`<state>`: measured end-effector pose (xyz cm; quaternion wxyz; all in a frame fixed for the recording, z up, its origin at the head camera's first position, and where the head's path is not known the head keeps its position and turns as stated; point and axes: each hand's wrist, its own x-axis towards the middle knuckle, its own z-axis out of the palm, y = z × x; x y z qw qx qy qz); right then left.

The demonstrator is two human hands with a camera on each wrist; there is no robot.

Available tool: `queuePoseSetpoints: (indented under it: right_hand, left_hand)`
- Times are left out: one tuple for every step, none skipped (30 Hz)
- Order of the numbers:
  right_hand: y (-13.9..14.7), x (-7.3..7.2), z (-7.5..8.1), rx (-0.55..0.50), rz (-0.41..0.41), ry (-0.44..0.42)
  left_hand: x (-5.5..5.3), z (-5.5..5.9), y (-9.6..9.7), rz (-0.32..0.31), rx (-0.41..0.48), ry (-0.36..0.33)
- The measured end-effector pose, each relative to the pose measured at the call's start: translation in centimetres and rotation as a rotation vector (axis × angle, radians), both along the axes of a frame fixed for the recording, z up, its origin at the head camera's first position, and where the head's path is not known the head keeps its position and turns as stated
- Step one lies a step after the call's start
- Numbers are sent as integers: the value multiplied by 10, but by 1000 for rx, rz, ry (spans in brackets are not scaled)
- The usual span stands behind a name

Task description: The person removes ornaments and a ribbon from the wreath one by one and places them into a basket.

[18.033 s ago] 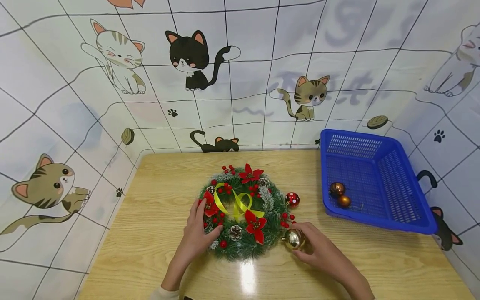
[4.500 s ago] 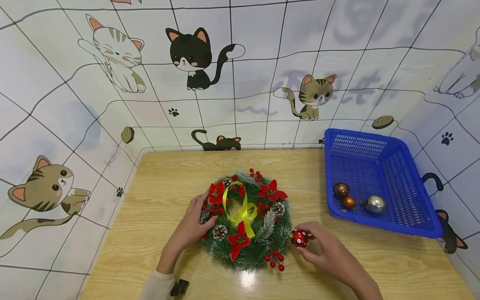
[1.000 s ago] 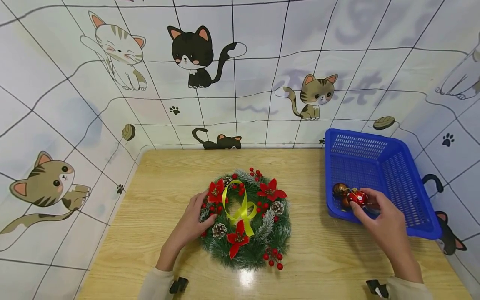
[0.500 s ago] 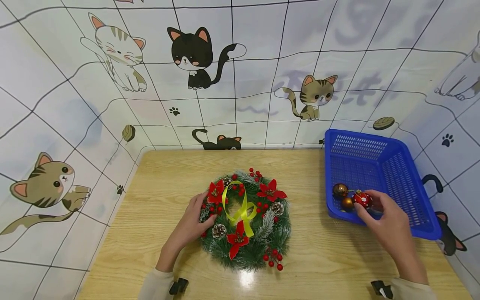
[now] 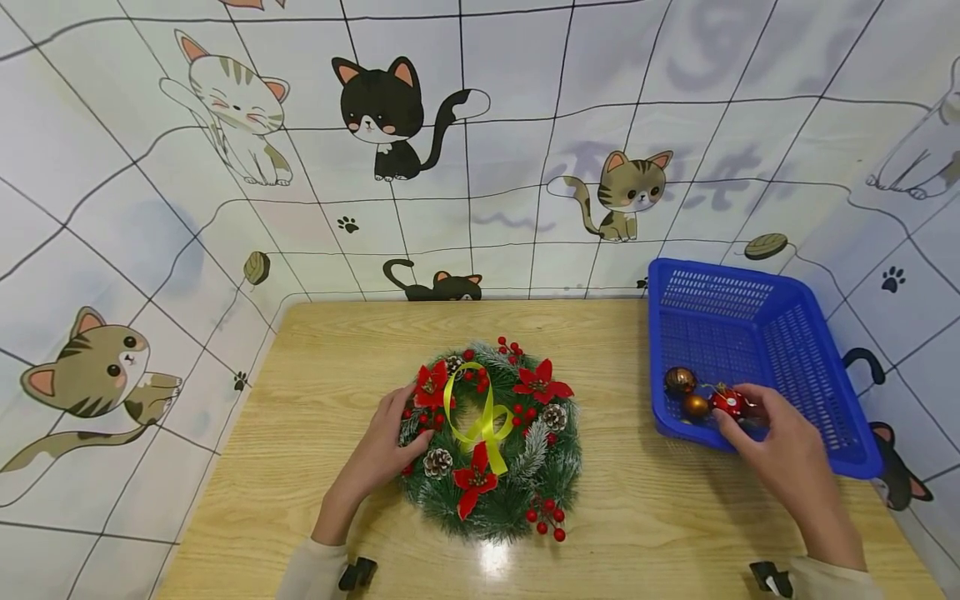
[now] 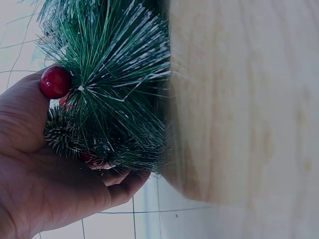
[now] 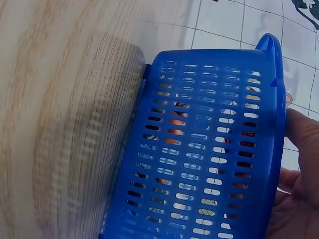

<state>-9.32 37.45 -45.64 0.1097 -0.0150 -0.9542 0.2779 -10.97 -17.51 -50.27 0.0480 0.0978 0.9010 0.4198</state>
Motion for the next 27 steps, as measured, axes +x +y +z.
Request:
queuePoseSetpoints:
  right_hand:
    - [0, 0, 0, 7, -1, -8]
    - [1, 0, 0, 12, -2, -15]
    - [1, 0, 1, 19, -4, -21]
    - [2, 0, 1, 24, -4, -26]
    - [3, 0, 1, 30, -5, -31]
    - [4, 0, 1, 33, -6, -37]
    - [5, -1, 1, 36, -6, -41]
    - [6, -1, 2, 36, -8, -46]
    - [7, -1, 2, 38, -10, -53]
    - [8, -1, 2, 40, -13, -60]
    - [9, -2, 2, 40, -16, -68]
    - [10, -2, 2, 41, -19, -77]
    - [10, -3, 2, 43, -21, -85]
    - [11, -4, 2, 46, -22, -94]
    - [12, -4, 2, 49, -20, -103]
    - [13, -5, 2, 54, -18, -111]
    - [14, -5, 2, 59, -15, -118]
    - [15, -6, 2, 65, -10, -126]
    - [16, -6, 3, 68, -5, -136]
    - [16, -6, 3, 71, 4, -145]
    - [17, -6, 4, 74, 12, -154]
    - [18, -6, 5, 76, 19, -168]
    - [18, -6, 6, 78, 26, -178]
    - [19, -6, 6, 79, 33, -188]
    - [19, -6, 6, 79, 36, -196]
    - [19, -6, 6, 78, 39, -198]
    - [18, -5, 6, 79, 39, -195]
  left_hand:
    - [0, 0, 0, 0, 1, -3]
    - [0, 0, 0, 0, 2, -6]
    - [0, 0, 0, 0, 3, -8]
    - [0, 0, 0, -1, 4, -9]
    - [0, 0, 1, -2, 5, -7]
    - [0, 0, 1, -3, 6, -8]
    - [1, 0, 1, -3, 6, -8]
    - [0, -1, 1, -3, 5, -7]
    - [1, -1, 1, -2, 5, -6]
    - [1, -1, 0, -2, 5, -6]
    - [0, -1, 0, -3, 5, -7]
    - [0, 0, 0, -5, 6, -10]
    - [0, 0, -1, -5, 6, -10]
    - [0, -1, -1, -6, 5, -12]
    - [0, -1, -2, -6, 5, -15]
    - [0, 0, -2, -7, 3, -18]
    - [0, -1, -3, -8, 2, -19]
    - [0, -1, -3, -9, 2, -19]
    - [0, -1, -3, -10, 1, -17]
    - [0, -1, -3, -9, 0, -14]
    - [0, -1, -3, -9, 1, -11]
    - [0, -1, -2, -9, 2, -4]
    - [1, -1, -2, -9, 4, 3]
    - [1, -1, -2, -9, 8, 8]
    - [1, -1, -2, -8, 7, 14]
    - [1, -1, -1, -7, 7, 20]
    - [1, -1, -1, -7, 8, 23]
